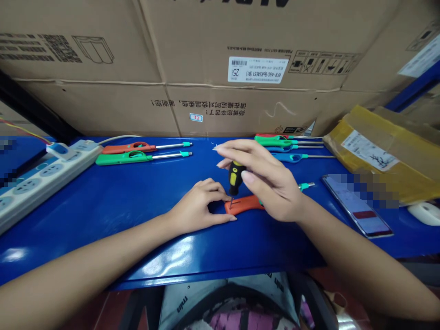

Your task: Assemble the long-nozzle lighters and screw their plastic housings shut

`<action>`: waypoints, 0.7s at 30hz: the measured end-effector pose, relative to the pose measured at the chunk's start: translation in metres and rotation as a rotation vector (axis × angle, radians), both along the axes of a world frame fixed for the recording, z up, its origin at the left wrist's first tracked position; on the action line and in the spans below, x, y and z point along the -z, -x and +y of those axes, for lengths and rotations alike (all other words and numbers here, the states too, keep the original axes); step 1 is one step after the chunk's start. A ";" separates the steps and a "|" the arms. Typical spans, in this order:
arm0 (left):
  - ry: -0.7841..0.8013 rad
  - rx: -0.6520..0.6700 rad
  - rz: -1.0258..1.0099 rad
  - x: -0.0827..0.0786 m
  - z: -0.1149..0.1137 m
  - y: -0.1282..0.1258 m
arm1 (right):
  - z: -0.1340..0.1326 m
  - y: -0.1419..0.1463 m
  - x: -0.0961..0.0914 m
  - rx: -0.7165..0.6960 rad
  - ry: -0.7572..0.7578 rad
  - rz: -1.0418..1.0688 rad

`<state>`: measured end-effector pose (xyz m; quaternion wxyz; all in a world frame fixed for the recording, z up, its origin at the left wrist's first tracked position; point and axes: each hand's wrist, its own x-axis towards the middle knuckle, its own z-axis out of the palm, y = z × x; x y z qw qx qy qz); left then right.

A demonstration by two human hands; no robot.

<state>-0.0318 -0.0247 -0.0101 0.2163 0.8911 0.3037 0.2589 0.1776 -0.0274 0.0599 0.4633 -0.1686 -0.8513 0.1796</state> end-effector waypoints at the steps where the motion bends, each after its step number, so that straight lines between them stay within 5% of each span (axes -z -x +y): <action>1: -0.006 -0.005 0.000 0.000 0.000 0.000 | 0.000 0.000 0.000 -0.030 0.049 0.005; 7: 0.001 -0.005 0.021 0.000 -0.001 0.001 | 0.003 -0.001 0.002 0.150 -0.173 0.076; 12: -0.010 -0.007 -0.003 0.000 -0.001 0.000 | 0.000 0.000 0.001 -0.044 0.069 0.053; 17: 0.002 -0.009 0.003 0.000 -0.002 -0.001 | 0.000 0.002 0.003 0.140 -0.188 0.137; 21: -0.011 -0.012 -0.004 0.000 -0.003 0.000 | -0.002 0.002 0.002 0.019 -0.030 0.020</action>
